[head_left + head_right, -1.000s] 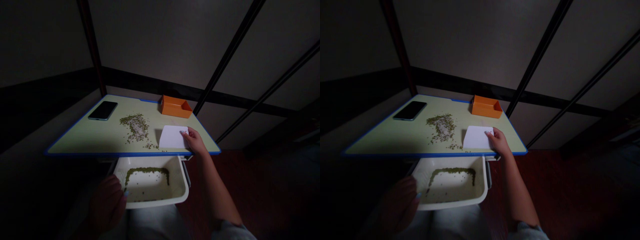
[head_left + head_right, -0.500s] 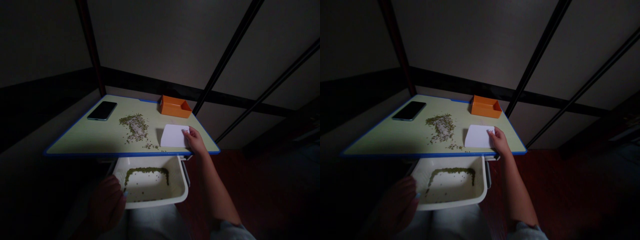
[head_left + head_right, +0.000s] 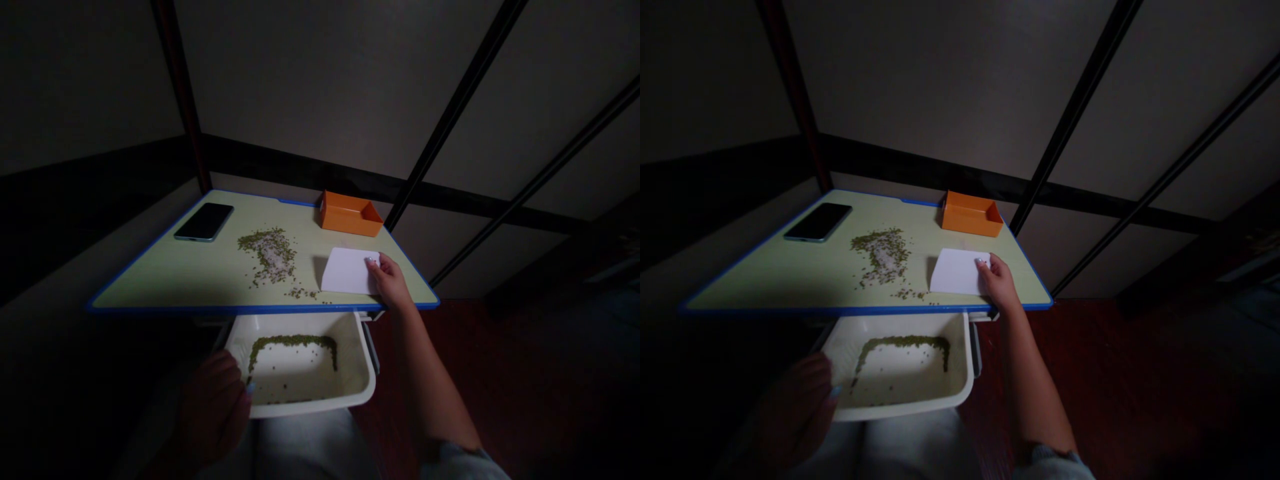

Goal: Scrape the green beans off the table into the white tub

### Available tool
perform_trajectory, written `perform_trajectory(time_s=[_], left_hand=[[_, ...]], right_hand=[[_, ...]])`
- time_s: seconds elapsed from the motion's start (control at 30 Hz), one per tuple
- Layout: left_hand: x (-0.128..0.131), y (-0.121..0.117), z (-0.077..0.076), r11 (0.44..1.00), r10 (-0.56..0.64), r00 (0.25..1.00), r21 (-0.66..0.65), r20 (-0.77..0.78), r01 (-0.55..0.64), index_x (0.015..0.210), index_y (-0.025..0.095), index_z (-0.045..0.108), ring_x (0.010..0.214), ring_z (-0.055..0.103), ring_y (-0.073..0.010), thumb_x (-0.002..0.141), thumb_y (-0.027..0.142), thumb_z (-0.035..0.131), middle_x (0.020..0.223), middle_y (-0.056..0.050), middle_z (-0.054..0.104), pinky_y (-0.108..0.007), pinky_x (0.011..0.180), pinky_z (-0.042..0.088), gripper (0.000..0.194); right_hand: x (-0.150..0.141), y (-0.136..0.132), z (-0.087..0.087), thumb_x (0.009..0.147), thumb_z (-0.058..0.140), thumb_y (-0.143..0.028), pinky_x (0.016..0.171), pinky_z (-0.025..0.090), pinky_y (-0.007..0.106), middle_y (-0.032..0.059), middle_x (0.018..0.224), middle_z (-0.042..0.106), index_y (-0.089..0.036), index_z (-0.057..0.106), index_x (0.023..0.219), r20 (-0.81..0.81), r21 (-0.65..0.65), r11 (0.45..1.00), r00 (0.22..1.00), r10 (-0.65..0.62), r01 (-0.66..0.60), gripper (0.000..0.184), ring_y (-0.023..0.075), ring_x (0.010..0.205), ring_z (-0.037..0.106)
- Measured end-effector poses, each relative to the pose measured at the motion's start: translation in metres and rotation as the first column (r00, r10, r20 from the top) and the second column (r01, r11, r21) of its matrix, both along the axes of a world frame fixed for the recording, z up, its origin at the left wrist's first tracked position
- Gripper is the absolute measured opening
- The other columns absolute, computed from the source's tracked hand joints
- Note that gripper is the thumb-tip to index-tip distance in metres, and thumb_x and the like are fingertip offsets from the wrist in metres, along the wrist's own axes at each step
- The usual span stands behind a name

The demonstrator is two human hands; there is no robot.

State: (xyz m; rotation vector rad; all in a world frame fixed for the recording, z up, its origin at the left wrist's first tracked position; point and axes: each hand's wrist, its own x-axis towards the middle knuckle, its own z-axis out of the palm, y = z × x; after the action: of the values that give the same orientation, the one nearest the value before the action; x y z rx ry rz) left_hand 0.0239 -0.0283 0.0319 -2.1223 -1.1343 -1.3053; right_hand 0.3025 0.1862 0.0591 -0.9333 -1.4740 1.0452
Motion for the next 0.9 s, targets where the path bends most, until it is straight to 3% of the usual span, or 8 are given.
perform_trajectory(time_s=[0.23,0.5,0.9], left_hand=[[0.0004,0.0003,0.0001,1.0,0.014,0.999,0.014,0.036,-0.014,0.059,0.022,0.05,0.056,0.056,-0.0124,0.073,0.008,0.047,0.05,0.003,0.053,-0.031,0.063,0.053,0.02],[-0.0025,-0.0007,0.0037,1.0,0.012,0.999,0.005,-0.048,-0.012,0.064,0.021,0.049,0.056,0.057,-0.0118,0.073,0.006,0.049,0.054,0.003,0.055,-0.032,0.062,0.054,0.018],[-0.0044,0.0003,0.002,1.0,-0.001,0.997,-0.001,-0.074,0.001,0.061,0.021,0.048,0.057,0.055,-0.0116,0.073,0.006,0.05,0.053,0.004,0.051,-0.031,0.061,0.053,0.019]], right_hand=[[0.0004,0.0007,-0.0005,0.075,0.064,-0.047,0.053,0.035,0.023,-0.0025,0.066,0.056,-0.019,0.056,0.081,0.01,0.008,1.0,1.0,-0.012,0.012,0.029,0.0126,0.059,0.048],[0.0002,0.0019,0.0002,0.074,0.062,-0.049,0.054,0.036,0.024,-0.0011,0.068,0.057,-0.02,0.056,0.08,0.05,0.036,0.997,0.996,-0.074,0.072,0.03,0.0135,0.061,0.049],[0.0002,0.0015,-0.0024,0.074,0.064,-0.048,0.053,0.036,0.024,-0.0023,0.066,0.055,-0.02,0.055,0.081,0.022,0.01,1.0,0.999,0.026,-0.026,0.03,0.0127,0.058,0.048]])
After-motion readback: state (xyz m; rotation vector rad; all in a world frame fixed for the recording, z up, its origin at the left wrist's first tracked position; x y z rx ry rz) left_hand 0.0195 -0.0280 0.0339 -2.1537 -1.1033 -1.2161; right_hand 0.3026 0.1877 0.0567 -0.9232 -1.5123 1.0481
